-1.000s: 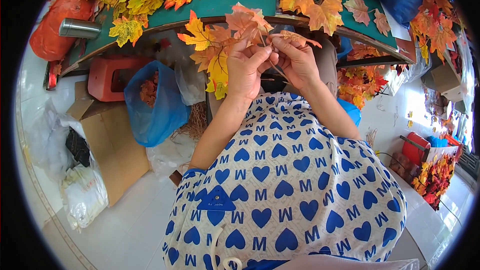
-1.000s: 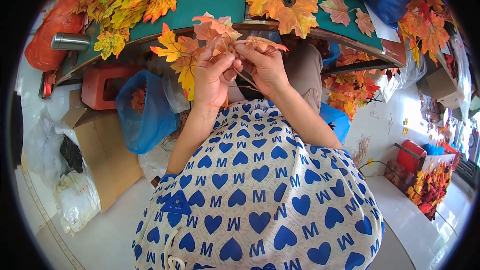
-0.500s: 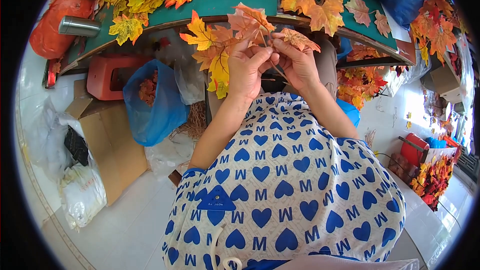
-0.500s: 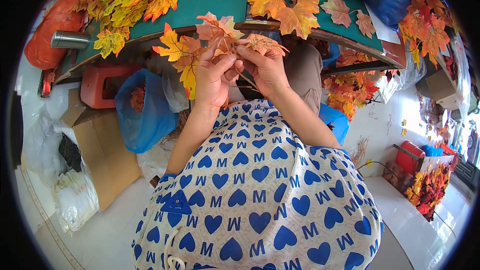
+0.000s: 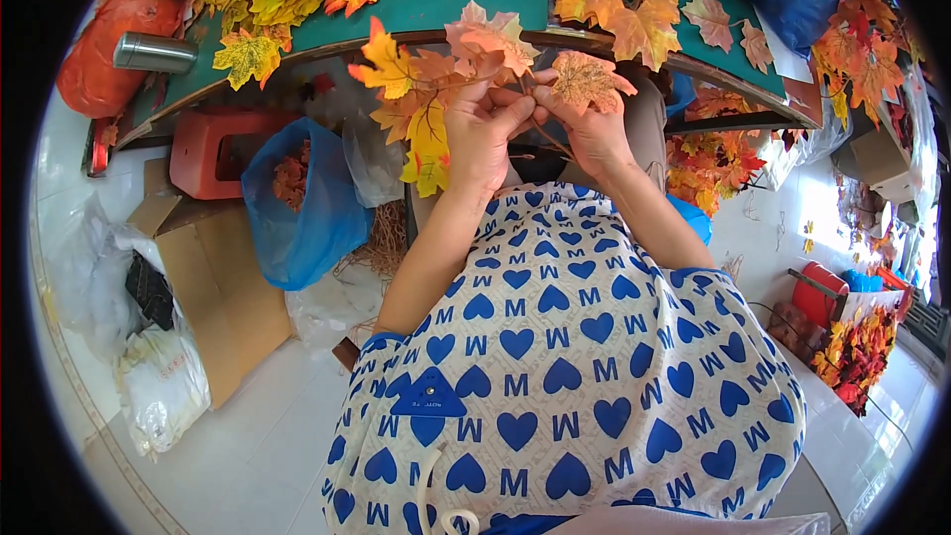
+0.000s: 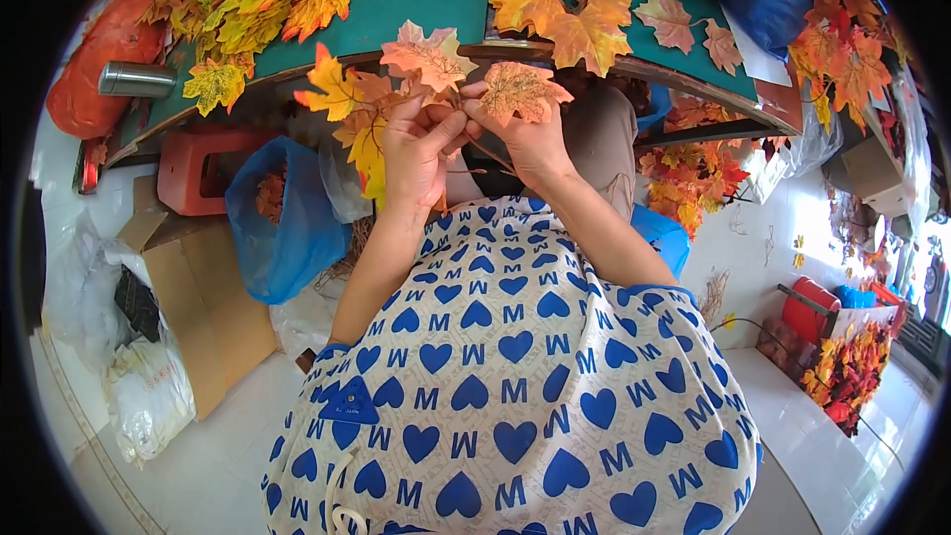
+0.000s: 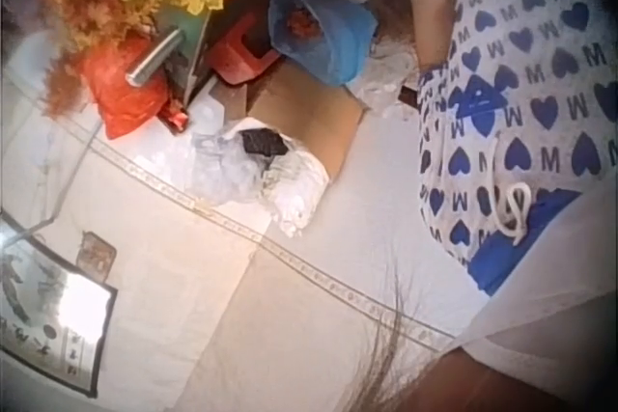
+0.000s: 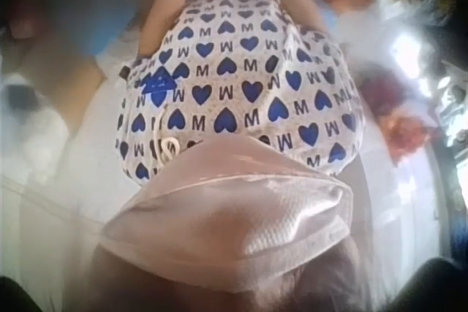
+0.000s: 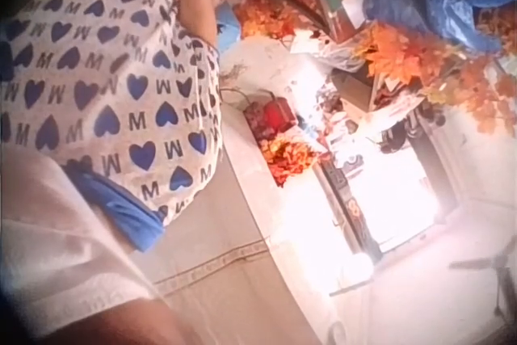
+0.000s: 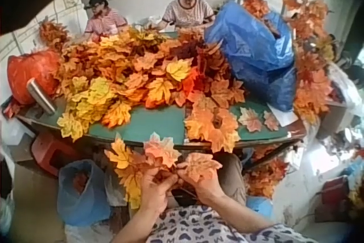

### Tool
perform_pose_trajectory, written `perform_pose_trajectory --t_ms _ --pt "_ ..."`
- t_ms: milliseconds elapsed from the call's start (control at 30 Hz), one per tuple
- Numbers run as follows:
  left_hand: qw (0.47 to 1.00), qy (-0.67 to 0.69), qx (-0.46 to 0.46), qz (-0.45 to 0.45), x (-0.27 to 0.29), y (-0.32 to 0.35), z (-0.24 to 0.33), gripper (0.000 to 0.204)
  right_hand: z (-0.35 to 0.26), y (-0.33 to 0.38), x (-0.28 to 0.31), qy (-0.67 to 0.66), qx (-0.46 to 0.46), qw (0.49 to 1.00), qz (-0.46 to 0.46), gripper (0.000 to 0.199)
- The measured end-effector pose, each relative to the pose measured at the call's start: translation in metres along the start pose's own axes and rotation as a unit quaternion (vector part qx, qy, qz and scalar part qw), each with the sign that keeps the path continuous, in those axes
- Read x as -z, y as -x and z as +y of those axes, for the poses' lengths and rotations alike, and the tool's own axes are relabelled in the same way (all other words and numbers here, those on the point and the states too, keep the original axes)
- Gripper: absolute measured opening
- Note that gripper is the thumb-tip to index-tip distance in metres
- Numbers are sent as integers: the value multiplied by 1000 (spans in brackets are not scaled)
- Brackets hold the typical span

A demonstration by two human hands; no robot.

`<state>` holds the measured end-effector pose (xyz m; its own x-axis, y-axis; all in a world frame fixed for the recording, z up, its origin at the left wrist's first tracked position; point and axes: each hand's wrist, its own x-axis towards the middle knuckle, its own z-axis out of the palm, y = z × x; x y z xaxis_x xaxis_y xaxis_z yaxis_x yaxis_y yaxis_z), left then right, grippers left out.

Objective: The person assembles artificial maple leaves by hand, attaching individual artificial leaves to plastic stems.

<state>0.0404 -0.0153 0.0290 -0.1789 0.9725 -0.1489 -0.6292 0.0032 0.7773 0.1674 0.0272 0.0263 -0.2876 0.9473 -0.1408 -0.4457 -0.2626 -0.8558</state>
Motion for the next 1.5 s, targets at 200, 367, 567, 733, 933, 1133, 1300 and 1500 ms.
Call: perform_pose_trajectory --t_ms 200,367,567,733,933,1133,1300,1500 --pt "995 -92 -19 -40 9 -2 8 26 3 2 -1 60 72 995 -14 21" --pt "981 -183 -48 42 10 -1 9 21 15 2 4 188 142 970 -55 32" --pt "962 -245 -92 72 24 4 -7 21 32 5 -1 222 179 958 -33 28" --pt "984 -82 -67 142 24 6 -11 30 10 3 -7 389 224 890 -78 32" --pt "977 199 -70 32 53 -14 12 36 -54 19 -24 493 116 846 -165 32" --pt "964 246 -97 -15 55 -17 13 28 -37 24 -35 456 69 879 -123 18" --pt "966 250 -58 32 61 -14 5 31 -13 13 -30 663 463 581 -89 35" --pt "974 219 5 55 50 1 0 29 -3 18 -32 728 487 467 -123 49"
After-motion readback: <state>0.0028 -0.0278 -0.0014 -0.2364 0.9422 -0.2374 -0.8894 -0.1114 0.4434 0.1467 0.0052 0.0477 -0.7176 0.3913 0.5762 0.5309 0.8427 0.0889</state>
